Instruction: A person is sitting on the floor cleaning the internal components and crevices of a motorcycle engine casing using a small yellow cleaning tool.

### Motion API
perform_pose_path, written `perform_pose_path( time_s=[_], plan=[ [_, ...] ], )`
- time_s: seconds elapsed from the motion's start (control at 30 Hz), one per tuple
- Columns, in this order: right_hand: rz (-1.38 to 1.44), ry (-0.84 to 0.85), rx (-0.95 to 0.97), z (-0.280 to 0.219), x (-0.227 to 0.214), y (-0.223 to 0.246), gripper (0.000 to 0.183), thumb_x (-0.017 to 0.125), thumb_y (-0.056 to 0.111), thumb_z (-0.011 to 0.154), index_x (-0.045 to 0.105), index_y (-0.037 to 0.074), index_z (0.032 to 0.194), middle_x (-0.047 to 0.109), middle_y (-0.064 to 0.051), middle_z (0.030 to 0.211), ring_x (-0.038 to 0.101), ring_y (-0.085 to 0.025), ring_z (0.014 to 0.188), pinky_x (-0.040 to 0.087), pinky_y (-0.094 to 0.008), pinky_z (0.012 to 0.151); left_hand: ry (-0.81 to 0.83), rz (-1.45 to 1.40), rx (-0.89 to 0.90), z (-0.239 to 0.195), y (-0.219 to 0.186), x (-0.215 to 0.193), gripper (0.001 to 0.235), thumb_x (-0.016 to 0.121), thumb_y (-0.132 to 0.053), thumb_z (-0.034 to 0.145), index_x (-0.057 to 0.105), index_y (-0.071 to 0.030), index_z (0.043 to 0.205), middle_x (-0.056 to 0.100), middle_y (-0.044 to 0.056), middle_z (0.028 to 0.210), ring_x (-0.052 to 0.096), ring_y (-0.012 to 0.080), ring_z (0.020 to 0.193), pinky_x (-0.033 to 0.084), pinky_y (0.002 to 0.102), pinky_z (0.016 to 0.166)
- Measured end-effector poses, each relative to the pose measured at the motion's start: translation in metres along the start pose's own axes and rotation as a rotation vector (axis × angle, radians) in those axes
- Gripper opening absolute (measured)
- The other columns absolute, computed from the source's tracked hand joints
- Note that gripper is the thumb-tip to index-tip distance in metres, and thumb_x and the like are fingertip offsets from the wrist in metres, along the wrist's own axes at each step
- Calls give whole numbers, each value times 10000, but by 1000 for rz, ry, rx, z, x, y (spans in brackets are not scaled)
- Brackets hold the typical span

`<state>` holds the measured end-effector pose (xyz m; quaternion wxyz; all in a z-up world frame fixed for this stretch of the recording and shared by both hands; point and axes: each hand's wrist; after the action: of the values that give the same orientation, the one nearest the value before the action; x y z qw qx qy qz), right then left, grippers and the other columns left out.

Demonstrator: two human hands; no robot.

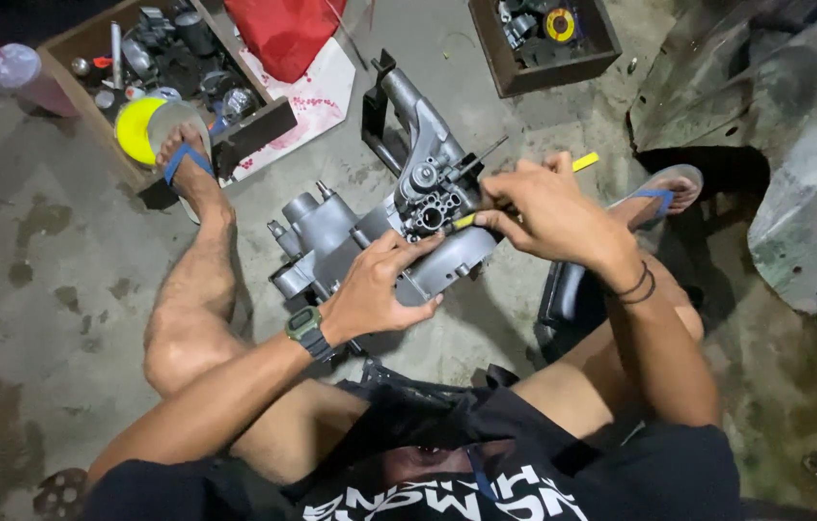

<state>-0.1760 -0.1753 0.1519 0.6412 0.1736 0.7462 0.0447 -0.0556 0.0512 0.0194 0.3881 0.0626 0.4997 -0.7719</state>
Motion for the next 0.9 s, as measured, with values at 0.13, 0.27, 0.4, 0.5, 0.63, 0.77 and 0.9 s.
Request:
perform_pose_path(
  time_s=[0.13,0.27,0.4,0.5,0.63,0.77,0.9],
  plan=[
    [8,-184,-47,6,38,-47,151,698,303,941,651,165,906,698,-77,760,619,-329,903,319,-538,953,-36,-34,30,0,0,5,628,824,-320,739,671,-30,1275,757,134,1187,654,259,893,526,364,760],
    [-131,-470,-98,15,62,-37,294,685,429,961,571,223,785,580,12,663,567,-234,817,322,-486,928,-83,-46,61,6,-2,4,618,834,-306,707,692,-4,1227,759,133,1198,665,260,859,544,346,739],
    [-155,-500,-102,21,66,-65,293,667,423,964,595,208,778,567,-9,619,569,-251,796,338,-493,893,-102,-72,95,6,-1,8,634,835,-318,703,695,11,1227,756,131,1214,657,262,827,540,338,718],
    [-181,-512,-131,16,57,-58,243,687,366,922,584,211,767,554,4,603,576,-245,748,363,-475,889,-124,-99,116,8,3,9,592,820,-338,728,702,20,1185,761,150,1186,675,300,832,551,351,739],
    [-106,-549,-235,22,73,-48,281,664,408,910,513,258,727,511,51,596,561,-176,725,327,-418,879,-132,-101,137,11,6,9,609,828,-356,713,713,25,1174,762,156,1175,681,311,824,553,349,744],
    [-202,-613,-176,23,80,-75,272,664,391,921,526,229,752,535,16,617,580,-210,687,379,-428,876,-144,-130,129,9,3,10,583,830,-334,719,708,34,1155,758,168,1181,691,333,827,554,374,744],
    [23,-613,-256,10,77,-8,381,710,346,921,460,249,650,511,49,549,576,-176,629,377,-355,862,-169,-137,173,12,3,10,559,829,-338,735,705,44,1123,759,180,1147,692,344,801,548,376,722]
  ],
)
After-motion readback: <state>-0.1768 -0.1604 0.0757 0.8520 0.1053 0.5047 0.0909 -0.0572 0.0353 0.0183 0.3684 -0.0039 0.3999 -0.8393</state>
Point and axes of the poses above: each hand's wrist, its own z-axis towards the middle knuckle, its own x-axis out of the palm, y = z × x
